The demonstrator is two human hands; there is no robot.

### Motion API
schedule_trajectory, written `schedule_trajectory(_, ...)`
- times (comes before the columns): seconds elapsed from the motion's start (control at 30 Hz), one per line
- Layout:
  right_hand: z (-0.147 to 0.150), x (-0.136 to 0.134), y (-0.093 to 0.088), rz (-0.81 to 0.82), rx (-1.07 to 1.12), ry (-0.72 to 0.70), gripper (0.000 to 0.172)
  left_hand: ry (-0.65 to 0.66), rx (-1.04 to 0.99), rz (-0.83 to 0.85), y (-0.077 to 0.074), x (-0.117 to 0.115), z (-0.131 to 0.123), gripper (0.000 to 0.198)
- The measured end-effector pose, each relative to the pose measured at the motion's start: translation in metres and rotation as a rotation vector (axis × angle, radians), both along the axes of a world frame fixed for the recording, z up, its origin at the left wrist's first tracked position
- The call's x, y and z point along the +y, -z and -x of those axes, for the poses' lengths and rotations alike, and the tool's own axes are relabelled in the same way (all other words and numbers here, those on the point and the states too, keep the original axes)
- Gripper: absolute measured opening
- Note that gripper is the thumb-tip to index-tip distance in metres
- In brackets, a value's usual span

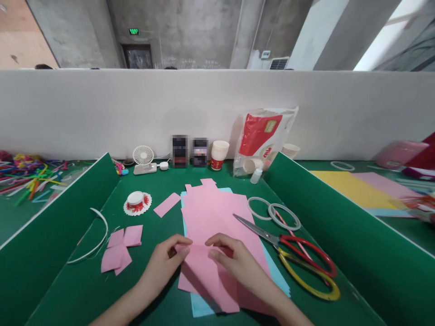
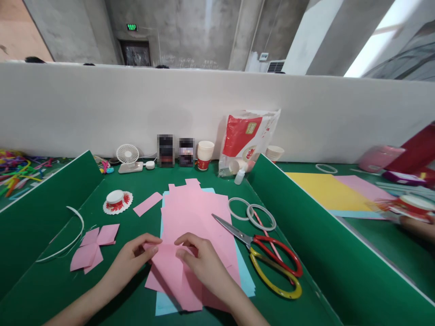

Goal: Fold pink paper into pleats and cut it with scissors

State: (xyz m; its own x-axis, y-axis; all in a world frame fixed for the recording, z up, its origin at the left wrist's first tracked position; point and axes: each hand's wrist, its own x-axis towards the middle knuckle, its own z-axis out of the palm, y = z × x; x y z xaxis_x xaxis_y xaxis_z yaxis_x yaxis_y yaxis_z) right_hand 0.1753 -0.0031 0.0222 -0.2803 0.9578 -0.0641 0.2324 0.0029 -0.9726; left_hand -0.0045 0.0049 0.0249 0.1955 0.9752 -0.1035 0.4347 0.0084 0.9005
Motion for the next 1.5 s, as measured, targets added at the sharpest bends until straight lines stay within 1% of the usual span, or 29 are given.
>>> schedule_trajectory(0.23,0.002,0.000,0.001,-0.006,0.001,0.067,0.013,-0.044,-0.010,-0.012,-0.002,-0.003,-0.001,0.012)
schedule_trajectory(0.53,0.002,0.003,0.010,-0.029,-0.059,0.099,0.016,-0.024,0.040,0.006,-0.001,-0.001,-0.004,0.015)
schedule_trajectory(0.67,0.002,0.005,0.017,-0.084,-0.114,0.116,0.017,-0.033,0.044,0.018,0.003,0.000,-0.005,0.013)
schedule_trajectory(0.73,0.002,0.006,0.018,-0.113,-0.128,0.125,0.017,-0.036,0.001,0.035,0.004,0.001,-0.004,0.011)
schedule_trajectory(0.87,0.001,0.007,0.016,-0.134,-0.117,0.146,0.016,-0.048,-0.094,0.071,0.004,0.004,-0.001,0.008)
schedule_trajectory(1.0,-0.001,0.007,0.014,-0.142,-0.109,0.160,0.016,-0.070,-0.122,0.068,0.002,0.006,0.001,0.008)
schedule_trajectory(1.2,-0.004,0.007,0.009,-0.219,-0.129,0.155,0.015,-0.090,-0.182,0.087,0.000,0.007,0.001,0.009)
schedule_trajectory(1.33,-0.004,0.006,0.006,-0.270,-0.145,0.148,0.014,-0.147,-0.221,0.066,0.002,0.008,0.002,0.008)
schedule_trajectory(1.5,-0.004,0.004,0.005,-0.341,-0.173,0.140,0.014,-0.238,-0.268,-0.003,0.003,0.008,0.003,0.012)
